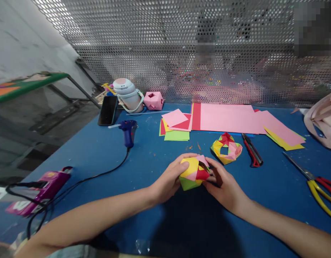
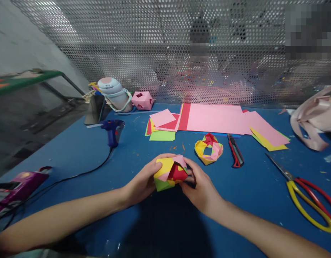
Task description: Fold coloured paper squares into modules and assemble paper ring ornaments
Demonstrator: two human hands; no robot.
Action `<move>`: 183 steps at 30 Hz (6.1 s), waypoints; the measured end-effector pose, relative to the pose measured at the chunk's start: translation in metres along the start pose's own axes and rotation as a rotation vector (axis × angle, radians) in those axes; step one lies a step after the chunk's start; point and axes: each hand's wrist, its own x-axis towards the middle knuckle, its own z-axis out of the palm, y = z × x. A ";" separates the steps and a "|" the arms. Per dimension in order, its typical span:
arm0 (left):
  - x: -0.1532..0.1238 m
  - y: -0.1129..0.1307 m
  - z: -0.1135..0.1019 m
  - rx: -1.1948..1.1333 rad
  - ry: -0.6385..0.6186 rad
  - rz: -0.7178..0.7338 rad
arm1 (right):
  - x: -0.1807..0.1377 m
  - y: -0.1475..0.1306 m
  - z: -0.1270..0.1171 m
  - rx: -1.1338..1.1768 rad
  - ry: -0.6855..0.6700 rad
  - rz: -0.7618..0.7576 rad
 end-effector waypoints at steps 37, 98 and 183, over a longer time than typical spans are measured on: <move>0.012 0.014 -0.042 1.256 -0.363 0.352 | -0.015 -0.020 -0.022 -0.668 -0.089 -0.024; 0.025 0.027 -0.028 1.243 -0.267 0.238 | -0.021 -0.038 -0.039 -0.967 -0.235 -0.127; 0.003 0.008 -0.016 0.988 -0.261 0.493 | -0.020 -0.039 -0.042 -0.883 0.107 -0.418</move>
